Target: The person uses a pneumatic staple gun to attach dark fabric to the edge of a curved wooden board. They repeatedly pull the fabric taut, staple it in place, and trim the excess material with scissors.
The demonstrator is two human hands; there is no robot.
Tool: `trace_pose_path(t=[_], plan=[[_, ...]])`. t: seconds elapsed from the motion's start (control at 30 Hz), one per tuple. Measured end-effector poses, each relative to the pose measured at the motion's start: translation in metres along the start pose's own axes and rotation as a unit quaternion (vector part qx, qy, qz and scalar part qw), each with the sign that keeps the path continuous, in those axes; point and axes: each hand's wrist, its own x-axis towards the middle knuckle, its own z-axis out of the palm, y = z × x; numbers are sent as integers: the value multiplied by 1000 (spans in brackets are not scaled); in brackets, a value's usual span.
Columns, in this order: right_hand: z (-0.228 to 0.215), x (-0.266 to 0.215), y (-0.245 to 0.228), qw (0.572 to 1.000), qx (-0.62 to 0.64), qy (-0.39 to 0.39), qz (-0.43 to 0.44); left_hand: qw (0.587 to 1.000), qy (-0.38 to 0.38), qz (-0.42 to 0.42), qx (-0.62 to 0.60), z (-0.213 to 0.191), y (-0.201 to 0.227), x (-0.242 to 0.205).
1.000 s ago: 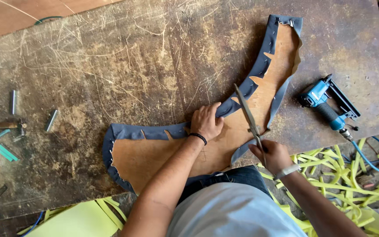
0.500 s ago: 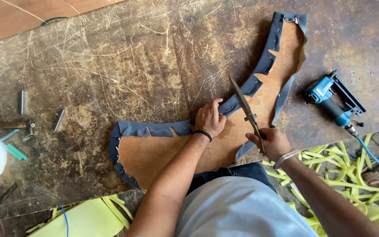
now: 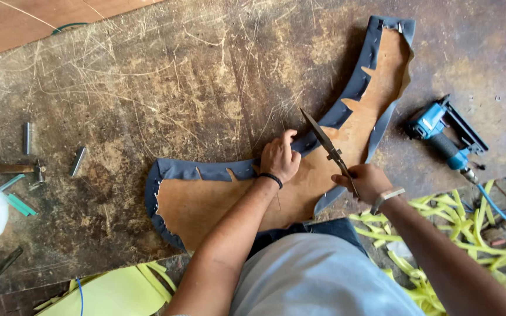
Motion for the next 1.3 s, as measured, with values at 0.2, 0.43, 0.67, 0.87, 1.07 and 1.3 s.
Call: trace_pose_path(t=[0.2, 0.43, 0.67, 0.87, 1.07, 1.3], plan=[[-1, 8, -5, 993, -50, 62, -88, 999, -38, -17, 2, -4, 3, 9], [-11, 21, -38, 1000, -27, 14, -7, 993, -111, 10, 32, -34, -2, -6], [-15, 91, -145, 1000, 9, 16, -25, 977, -60, 59, 197, -106, -37, -62], [30, 142, -220, 933, 175, 175, -261, 989, -34, -49, 138, -104, -34, -58], [-23, 136, -176, 959, -49, 18, -277, 975, -109, -125, 147, -105, -46, -28], [-74, 132, -122, 883, -347, -83, -304, 976, -123, -109, 140, -103, -52, -27]])
